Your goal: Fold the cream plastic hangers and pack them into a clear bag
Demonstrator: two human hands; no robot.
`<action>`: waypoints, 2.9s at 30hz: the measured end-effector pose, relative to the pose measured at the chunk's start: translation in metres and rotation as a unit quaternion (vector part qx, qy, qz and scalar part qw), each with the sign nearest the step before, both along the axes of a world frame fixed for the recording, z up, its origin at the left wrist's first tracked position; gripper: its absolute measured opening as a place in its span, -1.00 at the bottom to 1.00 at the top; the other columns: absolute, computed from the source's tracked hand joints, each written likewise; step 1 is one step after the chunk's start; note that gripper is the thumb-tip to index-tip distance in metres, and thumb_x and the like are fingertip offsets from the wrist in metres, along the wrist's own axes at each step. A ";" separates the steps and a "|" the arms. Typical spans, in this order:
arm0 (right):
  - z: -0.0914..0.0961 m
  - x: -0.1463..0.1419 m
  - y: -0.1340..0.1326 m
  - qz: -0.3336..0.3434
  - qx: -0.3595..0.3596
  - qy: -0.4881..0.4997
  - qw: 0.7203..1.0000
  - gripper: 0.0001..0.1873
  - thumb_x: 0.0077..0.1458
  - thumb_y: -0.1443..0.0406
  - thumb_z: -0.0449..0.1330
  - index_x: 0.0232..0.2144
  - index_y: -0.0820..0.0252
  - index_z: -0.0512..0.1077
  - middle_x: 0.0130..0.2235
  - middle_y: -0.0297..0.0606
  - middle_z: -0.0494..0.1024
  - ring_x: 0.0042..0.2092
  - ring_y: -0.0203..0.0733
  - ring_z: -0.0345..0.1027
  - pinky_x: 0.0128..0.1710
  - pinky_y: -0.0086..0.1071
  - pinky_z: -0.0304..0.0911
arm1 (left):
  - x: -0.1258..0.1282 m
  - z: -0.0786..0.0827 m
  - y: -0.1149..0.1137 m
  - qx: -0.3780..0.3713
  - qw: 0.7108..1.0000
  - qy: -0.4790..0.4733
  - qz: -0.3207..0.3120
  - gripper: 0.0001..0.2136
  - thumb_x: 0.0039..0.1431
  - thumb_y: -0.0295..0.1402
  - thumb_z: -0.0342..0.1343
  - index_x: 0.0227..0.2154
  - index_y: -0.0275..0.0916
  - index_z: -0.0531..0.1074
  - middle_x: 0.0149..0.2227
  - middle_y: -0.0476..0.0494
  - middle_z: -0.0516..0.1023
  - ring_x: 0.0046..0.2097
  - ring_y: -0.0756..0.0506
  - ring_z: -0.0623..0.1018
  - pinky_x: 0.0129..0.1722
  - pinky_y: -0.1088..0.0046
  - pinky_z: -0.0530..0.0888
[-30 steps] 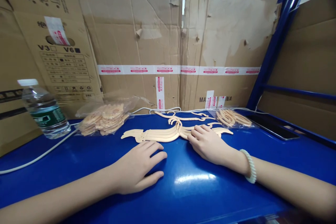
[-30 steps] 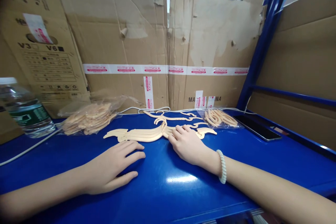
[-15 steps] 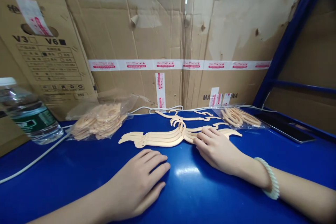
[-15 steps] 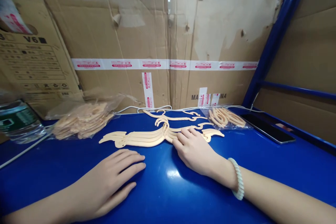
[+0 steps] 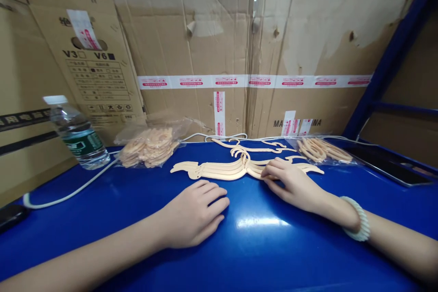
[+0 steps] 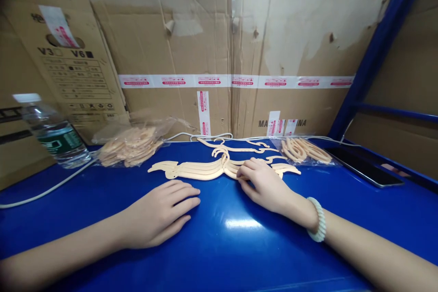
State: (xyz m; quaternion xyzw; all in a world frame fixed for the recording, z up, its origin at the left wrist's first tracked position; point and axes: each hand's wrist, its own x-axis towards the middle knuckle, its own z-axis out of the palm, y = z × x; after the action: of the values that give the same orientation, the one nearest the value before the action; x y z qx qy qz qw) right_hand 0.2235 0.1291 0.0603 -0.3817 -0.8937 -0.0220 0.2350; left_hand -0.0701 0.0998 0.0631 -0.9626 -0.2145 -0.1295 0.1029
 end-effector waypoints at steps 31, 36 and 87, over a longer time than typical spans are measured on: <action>0.000 -0.002 0.002 0.005 0.045 -0.004 0.999 -0.84 0.13 0.44 0.06 -0.34 0.25 0.45 -0.33 -0.15 0.48 -0.27 -0.10 0.30 -0.27 -0.26 0.22 | -0.002 0.004 -0.004 -0.018 1.000 0.022 0.005 -0.76 0.28 -0.39 -0.09 -0.06 -0.28 0.37 -0.03 -0.29 0.48 -0.04 -0.22 0.47 -0.03 0.20 0.41; 0.000 -0.002 0.000 0.001 0.046 -0.006 0.999 -0.84 0.13 0.44 0.06 -0.35 0.25 0.45 -0.33 -0.15 0.48 -0.27 -0.10 0.32 -0.27 -0.26 0.24 | -0.002 0.004 -0.004 -0.015 1.000 0.004 -0.005 -0.77 0.27 -0.40 -0.08 -0.07 -0.26 0.37 -0.05 -0.26 0.49 -0.06 -0.21 0.48 -0.05 0.23 0.41; 0.018 -0.071 -0.019 0.106 -0.418 0.382 0.817 -0.63 -0.13 0.08 0.37 -0.43 0.24 0.41 -0.51 -0.28 0.55 -0.48 -0.25 0.47 -0.40 -0.34 0.45 | 0.002 -0.002 -0.013 -0.359 0.893 -0.273 -0.005 -0.50 0.17 -0.46 0.10 0.16 -0.06 0.19 0.12 -0.15 0.36 0.02 -0.10 0.45 0.08 0.32 0.38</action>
State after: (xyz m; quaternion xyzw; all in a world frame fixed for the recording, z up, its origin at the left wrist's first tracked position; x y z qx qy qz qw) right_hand 0.1526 0.1097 0.0781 -0.3243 -0.6904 0.5264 0.3756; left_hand -0.0678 0.0870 0.0616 -0.8619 -0.2609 -0.3021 -0.3126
